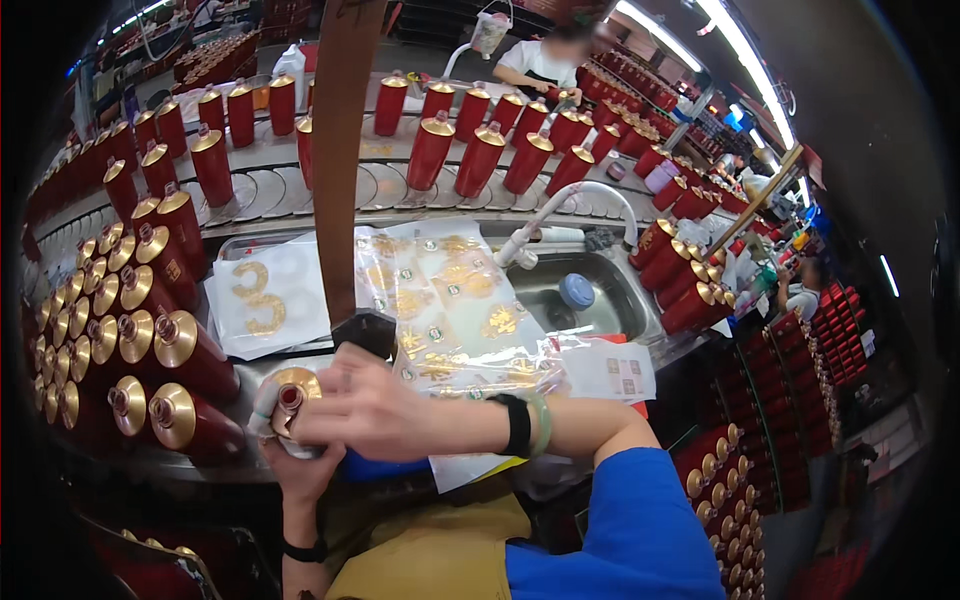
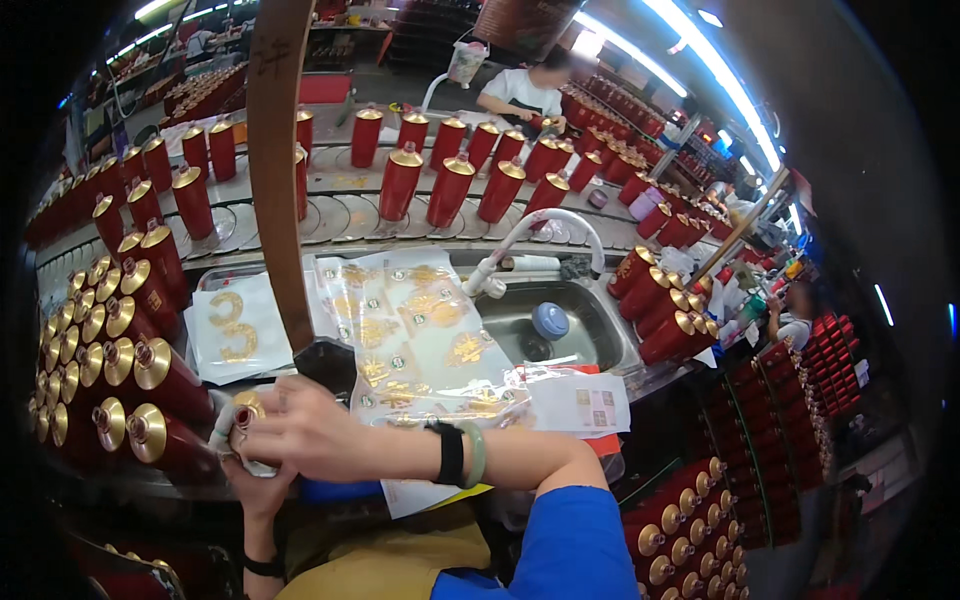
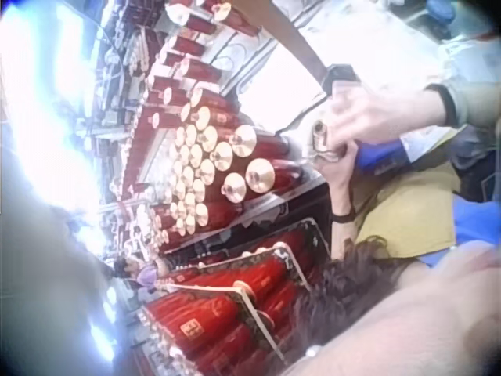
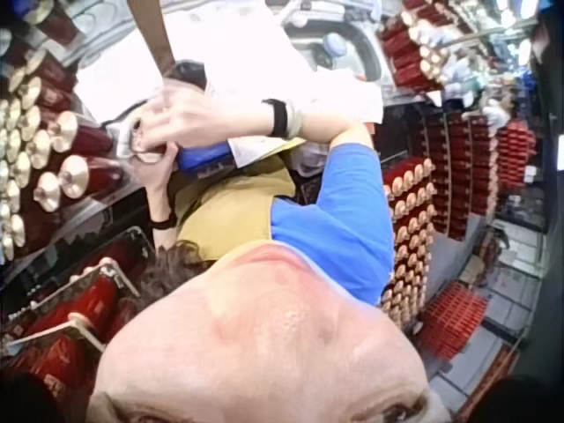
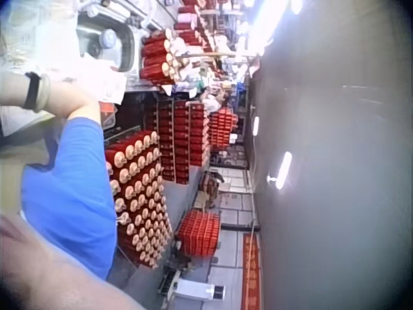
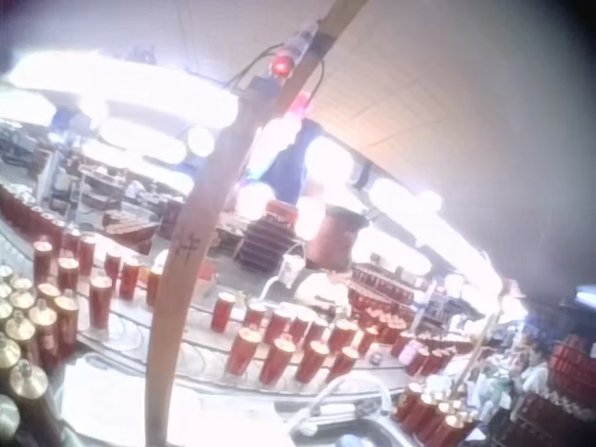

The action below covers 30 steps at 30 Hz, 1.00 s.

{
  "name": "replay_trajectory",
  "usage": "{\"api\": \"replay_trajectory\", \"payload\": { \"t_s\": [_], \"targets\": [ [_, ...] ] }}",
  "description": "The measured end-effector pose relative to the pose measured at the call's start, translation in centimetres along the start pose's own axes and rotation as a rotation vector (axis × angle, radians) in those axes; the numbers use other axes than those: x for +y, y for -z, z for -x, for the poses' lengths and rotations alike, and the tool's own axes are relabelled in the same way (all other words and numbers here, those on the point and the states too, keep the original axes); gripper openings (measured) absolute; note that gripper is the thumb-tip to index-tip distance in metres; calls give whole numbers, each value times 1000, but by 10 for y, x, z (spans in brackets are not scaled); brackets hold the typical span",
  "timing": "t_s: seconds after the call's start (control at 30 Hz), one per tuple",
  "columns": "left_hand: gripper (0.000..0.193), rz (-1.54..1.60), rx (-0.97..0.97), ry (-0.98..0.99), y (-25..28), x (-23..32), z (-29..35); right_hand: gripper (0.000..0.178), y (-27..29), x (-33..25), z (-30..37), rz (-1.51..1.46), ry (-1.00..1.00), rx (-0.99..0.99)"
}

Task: Applying decorative labels and seals to red alcohol bottles on an assembly line.

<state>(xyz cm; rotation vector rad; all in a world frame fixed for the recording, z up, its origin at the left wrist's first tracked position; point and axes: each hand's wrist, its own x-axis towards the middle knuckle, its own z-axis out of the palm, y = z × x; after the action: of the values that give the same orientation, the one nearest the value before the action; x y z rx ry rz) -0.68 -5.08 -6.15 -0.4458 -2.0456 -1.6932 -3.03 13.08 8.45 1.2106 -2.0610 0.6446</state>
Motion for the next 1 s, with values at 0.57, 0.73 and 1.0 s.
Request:
{"api": "replay_trajectory", "payload": {
  "t_s": [0.57,0.73,1.0],
  "targets": [
    [82,-96,89,-49,-12,12,-10,15,-9,-8,15,-220,150,-226],
    [77,-264,206,-66,-11,17,-12,18,-3,12,-5,-101,107,-110],
    [78,-49,-56,-15,7,30,-7,15,1,8,-7,-145,129,-58]
  ]
}}
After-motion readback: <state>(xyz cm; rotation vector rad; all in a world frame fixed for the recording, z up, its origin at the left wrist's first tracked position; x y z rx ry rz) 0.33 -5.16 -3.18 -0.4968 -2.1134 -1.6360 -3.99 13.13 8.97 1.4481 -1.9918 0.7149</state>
